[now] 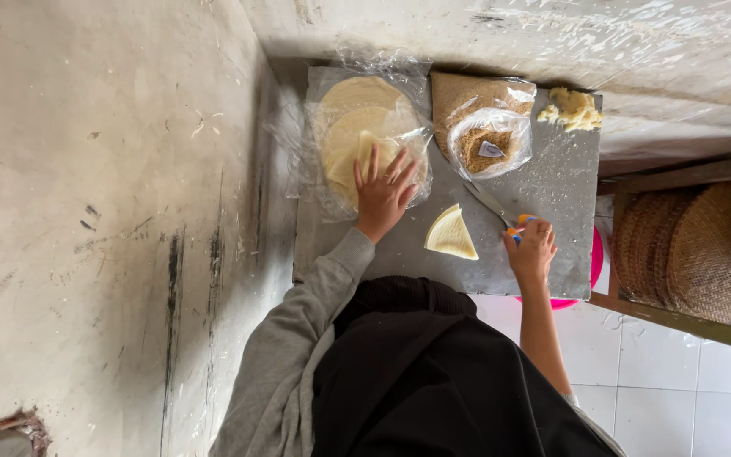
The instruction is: The person cuts a thin sheet of pastry into a triangular shape, fills it with a small amount of paste, and folds it into a small roll.
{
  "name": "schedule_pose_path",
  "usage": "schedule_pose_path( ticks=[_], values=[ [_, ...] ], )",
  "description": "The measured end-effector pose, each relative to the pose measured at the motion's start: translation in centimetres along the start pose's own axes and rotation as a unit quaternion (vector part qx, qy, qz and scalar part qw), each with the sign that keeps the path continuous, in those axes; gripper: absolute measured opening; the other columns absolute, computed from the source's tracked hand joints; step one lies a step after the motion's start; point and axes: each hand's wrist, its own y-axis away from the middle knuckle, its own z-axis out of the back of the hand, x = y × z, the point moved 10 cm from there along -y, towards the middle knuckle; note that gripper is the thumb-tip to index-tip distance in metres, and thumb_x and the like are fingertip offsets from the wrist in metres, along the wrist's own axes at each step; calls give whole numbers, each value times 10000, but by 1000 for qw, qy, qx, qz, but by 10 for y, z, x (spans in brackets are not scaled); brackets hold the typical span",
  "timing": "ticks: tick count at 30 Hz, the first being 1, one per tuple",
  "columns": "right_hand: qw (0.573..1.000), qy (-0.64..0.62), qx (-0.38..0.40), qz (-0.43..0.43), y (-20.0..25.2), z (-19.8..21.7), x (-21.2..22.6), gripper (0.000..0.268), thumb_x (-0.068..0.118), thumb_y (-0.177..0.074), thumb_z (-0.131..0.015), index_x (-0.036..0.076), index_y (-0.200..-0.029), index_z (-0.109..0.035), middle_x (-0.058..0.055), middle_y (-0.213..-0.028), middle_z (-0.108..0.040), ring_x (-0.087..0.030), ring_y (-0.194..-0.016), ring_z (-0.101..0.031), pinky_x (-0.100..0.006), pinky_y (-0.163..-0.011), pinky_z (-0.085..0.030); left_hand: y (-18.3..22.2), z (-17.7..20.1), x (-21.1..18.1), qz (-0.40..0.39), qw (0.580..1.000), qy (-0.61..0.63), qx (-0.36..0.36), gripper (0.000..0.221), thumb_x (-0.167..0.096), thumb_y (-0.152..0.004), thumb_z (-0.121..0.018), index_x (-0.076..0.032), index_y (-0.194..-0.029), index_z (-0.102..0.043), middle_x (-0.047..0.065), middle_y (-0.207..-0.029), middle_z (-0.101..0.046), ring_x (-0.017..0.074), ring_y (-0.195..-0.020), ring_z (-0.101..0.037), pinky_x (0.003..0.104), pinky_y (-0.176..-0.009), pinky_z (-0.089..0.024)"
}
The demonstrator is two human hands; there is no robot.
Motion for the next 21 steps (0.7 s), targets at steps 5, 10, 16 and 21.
schedule_pose_path(
  ticks=[5, 10, 16, 21],
  values=[
    [996, 90, -17, 17, 17, -9, -6, 382, 395, -904, -785, 114, -1099, -613, -141, -1222, -515, -364, -1178, -500, -536, -986, -406, -10, -23, 0, 12, 993, 8, 115, 679, -707, -889, -564, -333, -1455, -588, -44, -1571, -491, 433, -1564, -85, 761, -1198, 26],
    [999, 29, 9, -23, 17, -6, -10, 489, 395, -845, -785, 84, -1180, -611, -164, -1212, -565, -383, -1139, -521, -529, -985, -415, -11, -23, 1, 2, 993, 14, 114, 720, -763, -882, -514, -344, -1465, -563, -32, -1549, -505, 431, -1556, -88, 774, -1180, 29],
    [993, 117, 11, -5, 14, -6, 4, 324, 339, -826, -752, 108, -1035, -666, -166, -1149, -649, -377, -1151, -557, -490, -984, -432, 31, 6, -7, -54, 994, 92, -17, 781, -737, -946, -558, -315, -1589, -427, -30, -1709, -257, 389, -1605, -73, 758, -1250, 1],
    [999, 53, -2, 8, 26, -10, 8, 276, 288, -925, -707, 47, -1015, -609, -152, -948, -699, -362, -1031, -620, -524, -1014, -451, 85, -3, 5, -9, 993, 95, 65, 725, -612, -963, -606, -320, -1589, -387, -31, -1714, -181, 429, -1567, -105, 738, -1225, -54]
  ],
)
